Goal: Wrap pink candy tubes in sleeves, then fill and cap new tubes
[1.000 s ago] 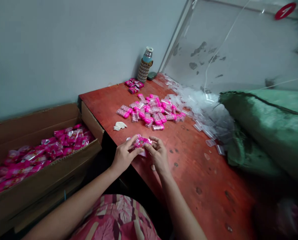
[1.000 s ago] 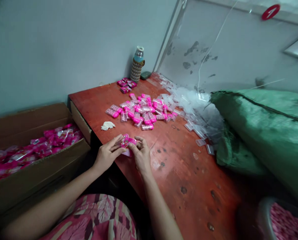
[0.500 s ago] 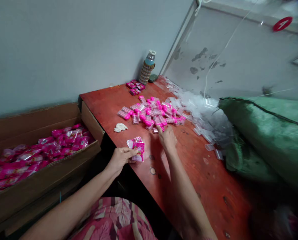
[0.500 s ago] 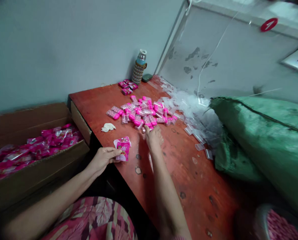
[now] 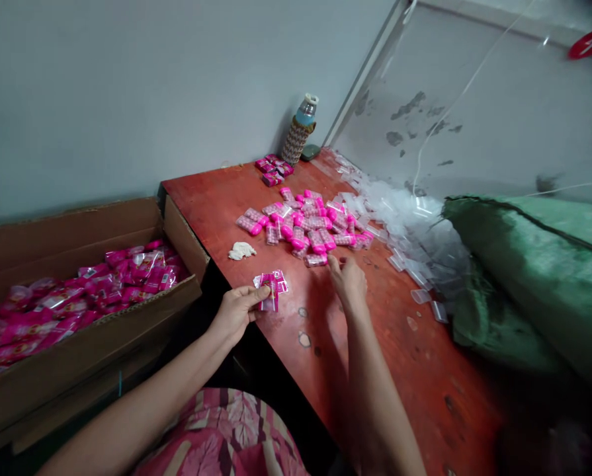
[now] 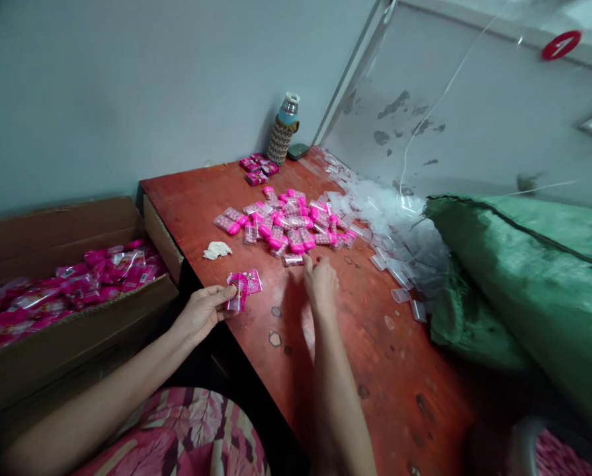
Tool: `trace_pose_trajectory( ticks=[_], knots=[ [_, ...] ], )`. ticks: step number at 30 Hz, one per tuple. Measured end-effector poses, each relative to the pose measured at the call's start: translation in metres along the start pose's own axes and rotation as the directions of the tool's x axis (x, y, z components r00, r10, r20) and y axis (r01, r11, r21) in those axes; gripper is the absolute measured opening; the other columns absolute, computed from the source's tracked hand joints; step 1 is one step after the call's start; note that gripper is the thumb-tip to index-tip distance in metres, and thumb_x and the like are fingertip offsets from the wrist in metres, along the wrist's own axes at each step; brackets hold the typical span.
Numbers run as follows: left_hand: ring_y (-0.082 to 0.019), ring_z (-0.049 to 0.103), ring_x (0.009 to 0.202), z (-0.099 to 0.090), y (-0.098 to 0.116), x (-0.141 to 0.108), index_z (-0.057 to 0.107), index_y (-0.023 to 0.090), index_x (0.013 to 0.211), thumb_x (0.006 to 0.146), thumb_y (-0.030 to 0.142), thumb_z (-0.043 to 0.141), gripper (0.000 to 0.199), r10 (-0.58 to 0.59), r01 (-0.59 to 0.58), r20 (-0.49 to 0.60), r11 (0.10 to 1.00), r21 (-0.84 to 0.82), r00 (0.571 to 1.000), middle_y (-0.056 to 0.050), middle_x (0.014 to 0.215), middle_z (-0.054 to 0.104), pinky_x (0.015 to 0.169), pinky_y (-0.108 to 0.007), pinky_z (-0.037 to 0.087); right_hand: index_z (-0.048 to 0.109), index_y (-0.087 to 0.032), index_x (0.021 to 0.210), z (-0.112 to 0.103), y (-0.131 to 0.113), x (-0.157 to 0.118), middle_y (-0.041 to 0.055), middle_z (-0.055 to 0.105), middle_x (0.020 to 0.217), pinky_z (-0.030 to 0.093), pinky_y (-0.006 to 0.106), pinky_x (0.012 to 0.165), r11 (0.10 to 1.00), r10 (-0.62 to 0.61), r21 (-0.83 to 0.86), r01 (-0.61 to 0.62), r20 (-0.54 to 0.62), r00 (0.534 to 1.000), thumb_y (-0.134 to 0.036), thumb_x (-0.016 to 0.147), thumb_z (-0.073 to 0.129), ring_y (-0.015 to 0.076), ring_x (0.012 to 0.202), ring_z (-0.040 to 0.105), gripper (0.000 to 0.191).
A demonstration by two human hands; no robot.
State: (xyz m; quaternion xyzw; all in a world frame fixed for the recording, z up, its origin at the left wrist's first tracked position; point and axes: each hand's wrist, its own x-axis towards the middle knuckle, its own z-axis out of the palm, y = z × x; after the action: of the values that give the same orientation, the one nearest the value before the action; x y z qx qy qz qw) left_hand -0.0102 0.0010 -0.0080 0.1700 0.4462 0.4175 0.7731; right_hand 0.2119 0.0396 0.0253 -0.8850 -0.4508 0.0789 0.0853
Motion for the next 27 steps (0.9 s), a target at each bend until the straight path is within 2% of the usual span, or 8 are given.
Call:
trace_pose_trajectory(
  ticks=[4,7,13,16,20,22,25,27],
  knots=[
    [-0.011,0.059,0.055,-0.002,0.002,-0.004,0.060,0.010,0.063,0.061,0.025,0.074,0.021,0.023,-0.022,0.007,0.996,-0.088,1.000,-0.002,0.061,0.061,0.053,-0.025,0.054,0.044,-0.007,0.116,0.008,-0.030,0.001,0.0263,0.054,0.110,0.041,0.045,0.078,0.999,0.046,-0.017,-0.046,-0.008,0.999,-0.064,0.076,0.036,0.0364,0.101,0.054,0.070],
    [-0.013,0.061,0.061,-0.010,0.005,-0.004,0.062,0.008,0.070,0.068,0.021,0.069,0.015,0.031,-0.027,0.044,0.996,-0.083,0.999,-0.005,0.067,0.063,0.057,-0.027,0.055,0.042,-0.007,0.117,0.012,-0.035,0.002,0.0266,0.050,0.114,0.042,0.043,0.076,1.000,0.015,-0.011,-0.015,0.036,0.999,-0.060,0.073,0.045,0.0356,0.101,0.054,0.068],
    [-0.011,0.061,0.057,-0.013,0.007,-0.001,0.060,0.008,0.065,0.071,0.012,0.064,0.008,0.019,-0.016,0.020,0.989,-0.146,1.000,-0.005,0.065,0.064,0.056,-0.024,0.055,0.057,-0.016,0.097,0.009,0.008,-0.005,0.0101,0.063,0.094,0.042,0.028,0.066,0.985,-0.169,0.040,0.165,0.131,0.977,-0.041,0.065,0.062,0.0242,0.086,0.059,0.041],
    [-0.011,0.061,0.056,-0.006,0.004,0.000,0.058,0.009,0.062,0.072,0.011,0.063,0.011,-0.002,0.004,0.013,0.981,-0.191,1.000,-0.004,0.063,0.064,0.054,-0.024,0.055,0.058,-0.016,0.100,0.013,0.027,-0.012,0.0063,0.066,0.085,0.041,0.026,0.062,0.970,-0.198,0.169,0.172,0.150,0.969,-0.039,0.065,0.062,0.0212,0.078,0.061,0.042],
    [-0.011,0.061,0.056,-0.003,0.004,-0.001,0.059,0.009,0.064,0.070,0.013,0.066,0.010,0.013,-0.012,0.005,0.972,-0.236,1.000,-0.004,0.063,0.064,0.053,-0.024,0.055,0.054,-0.016,0.110,0.020,0.036,-0.024,0.0051,0.067,0.086,0.042,0.025,0.065,0.938,-0.202,0.315,0.143,0.162,0.966,-0.036,0.069,0.061,0.0187,0.077,0.062,0.047],
    [-0.011,0.061,0.056,-0.005,0.006,-0.001,0.059,0.009,0.066,0.070,0.013,0.067,0.009,0.025,-0.027,-0.009,0.966,-0.257,1.000,-0.004,0.065,0.064,0.053,-0.024,0.055,0.051,-0.014,0.114,0.021,0.035,-0.032,0.0084,0.065,0.093,0.042,0.027,0.069,0.953,-0.205,0.248,0.173,0.108,0.973,-0.038,0.070,0.060,0.0201,0.083,0.061,0.050],
    [-0.012,0.062,0.057,-0.008,0.008,-0.002,0.061,0.009,0.070,0.071,0.013,0.065,0.006,0.027,-0.033,-0.025,0.959,-0.281,0.999,-0.005,0.068,0.065,0.053,-0.024,0.055,0.049,-0.015,0.116,0.020,0.033,-0.041,0.0142,0.057,0.108,0.040,0.032,0.076,0.963,-0.270,-0.002,0.270,-0.013,0.963,-0.047,0.073,0.056,0.0253,0.097,0.055,0.054],
    [-0.012,0.062,0.058,-0.007,0.008,-0.001,0.061,0.009,0.071,0.072,0.012,0.064,0.005,0.017,-0.027,-0.034,0.953,-0.302,0.999,-0.005,0.068,0.065,0.053,-0.024,0.055,0.049,-0.017,0.115,0.018,0.032,-0.043,0.0140,0.055,0.108,0.040,0.033,0.075,0.941,-0.318,-0.126,0.314,-0.010,0.948,-0.048,0.078,0.051,0.0262,0.098,0.054,0.048]
  ],
)
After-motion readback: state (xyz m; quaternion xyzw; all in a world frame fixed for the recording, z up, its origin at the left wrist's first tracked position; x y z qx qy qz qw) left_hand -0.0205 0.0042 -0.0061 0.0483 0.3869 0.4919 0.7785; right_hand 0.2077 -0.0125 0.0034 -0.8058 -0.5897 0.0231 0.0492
